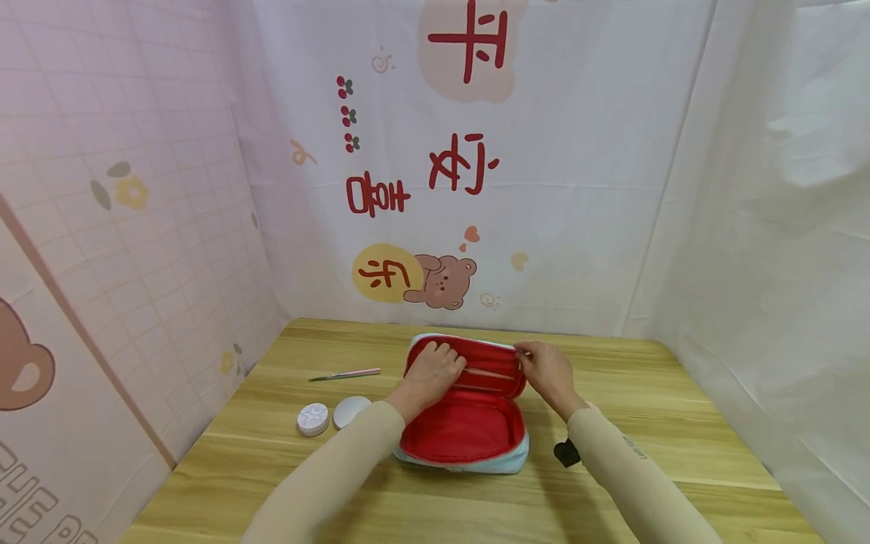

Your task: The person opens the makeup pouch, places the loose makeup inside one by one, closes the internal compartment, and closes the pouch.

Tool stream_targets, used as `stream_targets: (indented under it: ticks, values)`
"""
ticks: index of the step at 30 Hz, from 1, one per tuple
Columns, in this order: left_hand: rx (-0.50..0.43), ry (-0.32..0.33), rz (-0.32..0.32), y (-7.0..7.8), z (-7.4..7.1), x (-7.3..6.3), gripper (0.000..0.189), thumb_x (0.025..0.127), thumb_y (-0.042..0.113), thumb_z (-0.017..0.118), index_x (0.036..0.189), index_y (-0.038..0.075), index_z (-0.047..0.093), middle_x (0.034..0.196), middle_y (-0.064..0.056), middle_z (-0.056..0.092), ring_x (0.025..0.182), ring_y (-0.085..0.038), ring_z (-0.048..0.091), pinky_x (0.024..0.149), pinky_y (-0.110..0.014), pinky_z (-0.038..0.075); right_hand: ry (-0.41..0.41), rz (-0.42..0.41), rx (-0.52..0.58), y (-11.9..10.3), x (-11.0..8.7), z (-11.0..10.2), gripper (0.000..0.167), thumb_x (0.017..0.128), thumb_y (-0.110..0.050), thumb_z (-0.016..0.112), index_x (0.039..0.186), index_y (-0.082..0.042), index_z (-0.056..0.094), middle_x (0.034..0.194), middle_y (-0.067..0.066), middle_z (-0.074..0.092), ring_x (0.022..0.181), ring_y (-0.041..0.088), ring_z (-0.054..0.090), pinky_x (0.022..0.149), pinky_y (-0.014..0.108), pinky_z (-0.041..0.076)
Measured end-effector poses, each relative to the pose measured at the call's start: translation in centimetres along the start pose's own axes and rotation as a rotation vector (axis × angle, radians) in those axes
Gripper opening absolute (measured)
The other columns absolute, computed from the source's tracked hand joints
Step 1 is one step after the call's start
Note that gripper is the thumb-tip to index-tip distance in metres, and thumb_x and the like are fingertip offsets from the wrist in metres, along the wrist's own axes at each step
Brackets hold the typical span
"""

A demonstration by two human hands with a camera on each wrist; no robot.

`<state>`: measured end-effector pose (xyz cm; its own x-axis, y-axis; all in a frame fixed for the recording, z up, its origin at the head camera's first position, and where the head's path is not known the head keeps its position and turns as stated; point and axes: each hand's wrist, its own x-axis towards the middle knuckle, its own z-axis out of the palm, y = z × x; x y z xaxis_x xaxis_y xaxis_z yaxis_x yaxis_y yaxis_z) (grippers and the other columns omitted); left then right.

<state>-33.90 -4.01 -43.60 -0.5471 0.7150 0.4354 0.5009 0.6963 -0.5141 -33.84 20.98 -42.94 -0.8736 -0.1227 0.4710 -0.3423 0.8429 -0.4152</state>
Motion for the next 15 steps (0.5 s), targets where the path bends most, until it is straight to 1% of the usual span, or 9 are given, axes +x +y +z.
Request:
stream_targets:
  ticks: [3, 10, 15]
  values:
    - [0.006, 0.005, 0.004, -0.3, -0.2, -0.2, 0.005, 0.093, 0.014, 0.066, 0.093, 0.019, 0.067, 0.086, 0.0, 0.067, 0.084, -0.02, 0.058, 0.069, -0.031, 0.042, 0.007, 0.004, 0.011, 0.2, -0.1, 0.1, 0.022, 0.092, -0.013, 0.069, 0.112, -0.006, 0.075, 0.1, 0.011, 0.074, 0.078, 0.022, 0.07, 0.058, 0.035, 0.053]
    - [0.0, 0.056, 0.005, -1.2, -0.5, -1.2, 0.007, 0.092, 0.011, 0.066, 0.089, 0.017, 0.066, 0.084, -0.001, 0.066, 0.082, -0.02, 0.058, 0.07, -0.033, 0.044, 0.039, 0.009, 0.008, 0.3, -0.2, 0.3, 0.021, 0.09, -0.012, 0.072, 0.11, -0.007, 0.077, 0.097, 0.012, 0.075, 0.075, 0.023, 0.07, 0.055, 0.034, 0.051]
    - [-0.009, 0.062, 0.01, -1.9, -0.4, -1.9, 0.008, 0.092, 0.009, 0.065, 0.09, 0.017, 0.066, 0.085, -0.002, 0.066, 0.082, -0.021, 0.058, 0.074, -0.034, 0.045, 0.047, 0.017, 0.012, 0.3, -0.3, 0.3, 0.021, 0.09, -0.012, 0.072, 0.11, -0.008, 0.077, 0.097, 0.012, 0.075, 0.075, 0.023, 0.07, 0.054, 0.034, 0.05]
